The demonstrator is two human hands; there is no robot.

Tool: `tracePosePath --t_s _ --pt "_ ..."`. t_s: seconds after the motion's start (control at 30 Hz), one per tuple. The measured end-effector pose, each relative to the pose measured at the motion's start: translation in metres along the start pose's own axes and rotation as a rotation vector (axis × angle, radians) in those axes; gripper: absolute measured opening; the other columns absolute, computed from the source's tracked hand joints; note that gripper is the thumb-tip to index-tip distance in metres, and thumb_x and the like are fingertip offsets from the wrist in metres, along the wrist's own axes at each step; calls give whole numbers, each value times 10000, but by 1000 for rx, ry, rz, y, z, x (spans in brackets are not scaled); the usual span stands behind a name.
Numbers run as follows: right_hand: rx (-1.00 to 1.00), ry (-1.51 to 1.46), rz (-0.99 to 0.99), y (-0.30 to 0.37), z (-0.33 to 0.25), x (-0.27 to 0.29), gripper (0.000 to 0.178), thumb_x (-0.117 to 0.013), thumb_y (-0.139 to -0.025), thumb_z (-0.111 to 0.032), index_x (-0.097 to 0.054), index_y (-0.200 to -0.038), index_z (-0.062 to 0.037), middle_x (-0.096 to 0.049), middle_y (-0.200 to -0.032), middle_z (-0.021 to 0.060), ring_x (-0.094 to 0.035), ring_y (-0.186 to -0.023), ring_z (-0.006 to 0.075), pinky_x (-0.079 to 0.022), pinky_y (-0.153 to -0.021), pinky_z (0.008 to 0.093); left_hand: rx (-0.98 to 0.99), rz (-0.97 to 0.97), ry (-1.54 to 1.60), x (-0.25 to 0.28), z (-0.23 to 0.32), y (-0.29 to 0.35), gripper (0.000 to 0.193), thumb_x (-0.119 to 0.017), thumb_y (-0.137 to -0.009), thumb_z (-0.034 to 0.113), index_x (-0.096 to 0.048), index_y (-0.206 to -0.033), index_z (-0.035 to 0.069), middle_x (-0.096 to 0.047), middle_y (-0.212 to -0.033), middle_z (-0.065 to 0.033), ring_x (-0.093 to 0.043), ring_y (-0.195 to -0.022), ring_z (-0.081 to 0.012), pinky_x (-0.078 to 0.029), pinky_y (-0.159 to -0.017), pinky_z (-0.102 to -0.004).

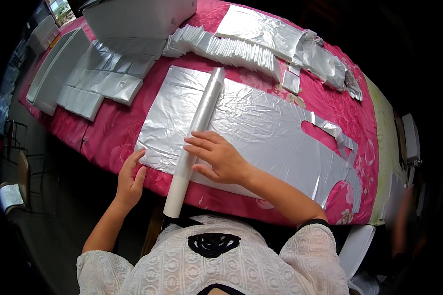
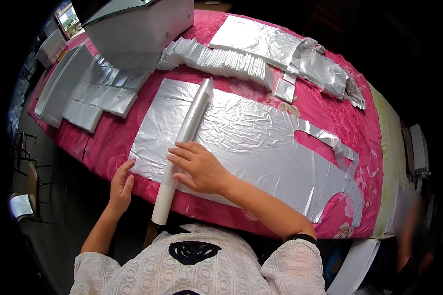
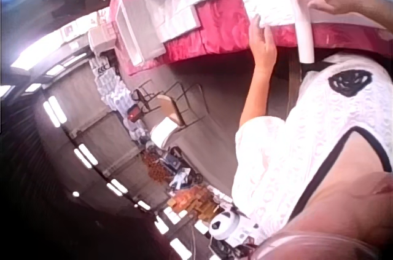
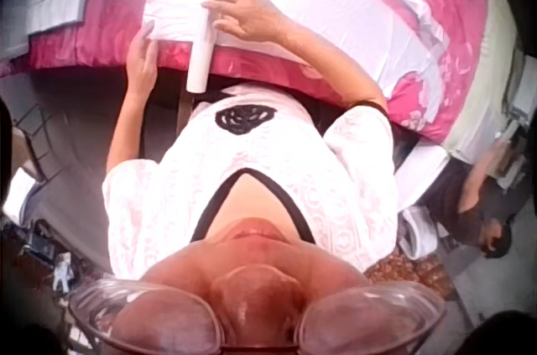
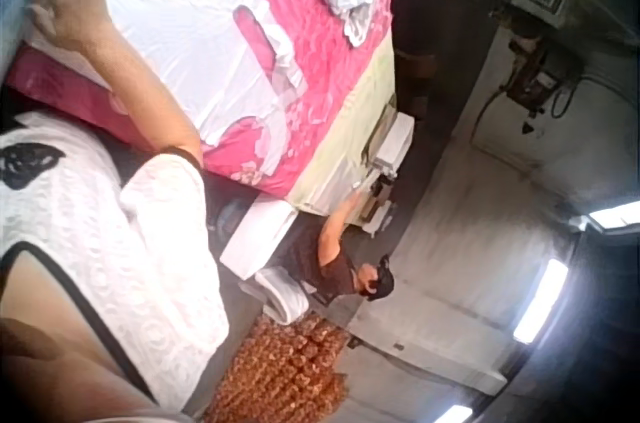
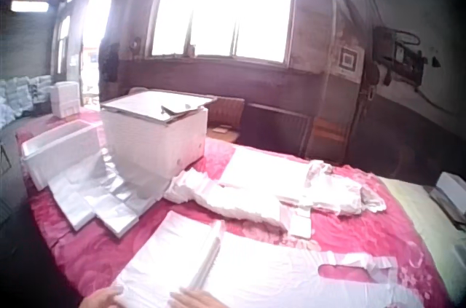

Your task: The person wraps small rectangular items in silver foil paper. They unroll the foil, place an item on it, fold the paper around the item, and stack the finished package. The person repeats this process multiple times on a pink patterned table.

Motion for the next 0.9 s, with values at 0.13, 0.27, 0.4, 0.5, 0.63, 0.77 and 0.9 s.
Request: tracePosePath --t_s 0.13,0.27,0.4,0.5,0.63,0.77,0.9 --pt "34 213 -112 -33 31 -30 498 -510 -851 -391 -515 -1209 -45 -472 -1283 133 -339 -1277 299 -219 -1075 441 25 -19 -59 1 0 20 390 -529 -827 53 -470 -1206 -16 -516 -1167 -185 -506 -1088 -295 -384 -936 -345" --pt "34 212 -146 -72 30 -64 533 -478 -859 -446 -506 -1228 -61 -461 -1298 125 -325 -1288 297 -192 -1088 444 -2 -25 -98 -4 3 25 420 -566 -809 85 -444 -1195 -27 -502 -1137 -196 -505 -1056 -324 -390 -917 -363" --pt "5 189 -200 -95 29 -77 529 -469 -860 -458 -525 -1208 -64 -477 -1280 131 -347 -1269 301 -201 -1080 443 -14 -9 -226 -5 1 25 510 -612 -783 121 -399 -1219 -35 -487 -1136 -205 -498 -1036 -347 -390 -910 -381" --pt "8 200 -187 -101 29 -81 533 -477 -850 -466 -534 -1194 -63 -488 -1268 127 -367 -1250 304 -208 -1074 445 -2 7 -257 -5 1 25 548 -625 -773 125 -383 -1234 -44 -485 -1137 -207 -496 -1033 -349 -393 -906 -385" --pt "46 216 -29 -72 28 -71 536 -521 -824 -466 -550 -1164 -54 -499 -1256 127 -373 -1246 303 -203 -1076 441 -2 -8 -231 -5 12 26 550 -627 -766 116 -394 -1240 -38 -491 -1135 -202 -504 -1027 -335 -402 -895 -379" --pt "-98 220 -53 -13 18 -21 567 -548 -808 -461 -520 -1191 -44 -478 -1276 137 -368 -1253 307 -206 -1077 435 -106 7 -155 -1 24 18 493 -620 -764 95 -446 -1210 -23 -510 -1122 -192 -516 -1012 -321 -414 -880 -365" --pt "-43 200 -40 12 0 -3 581 -550 -805 -462 -500 -1209 -47 -466 -1290 132 -379 -1248 303 -228 -1072 428 -223 17 -142 -6 36 -6 441 -606 -778 82 -482 -1191 -7 -530 -1111 -187 -521 -1020 -321 -417 -882 -365"
Point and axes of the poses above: each hand's wrist, its own y-axis away from the middle knuckle, its own x-axis out of the back of the hand, z = x × y, the point moved 3 cm from there along -y, towards the middle knuckle
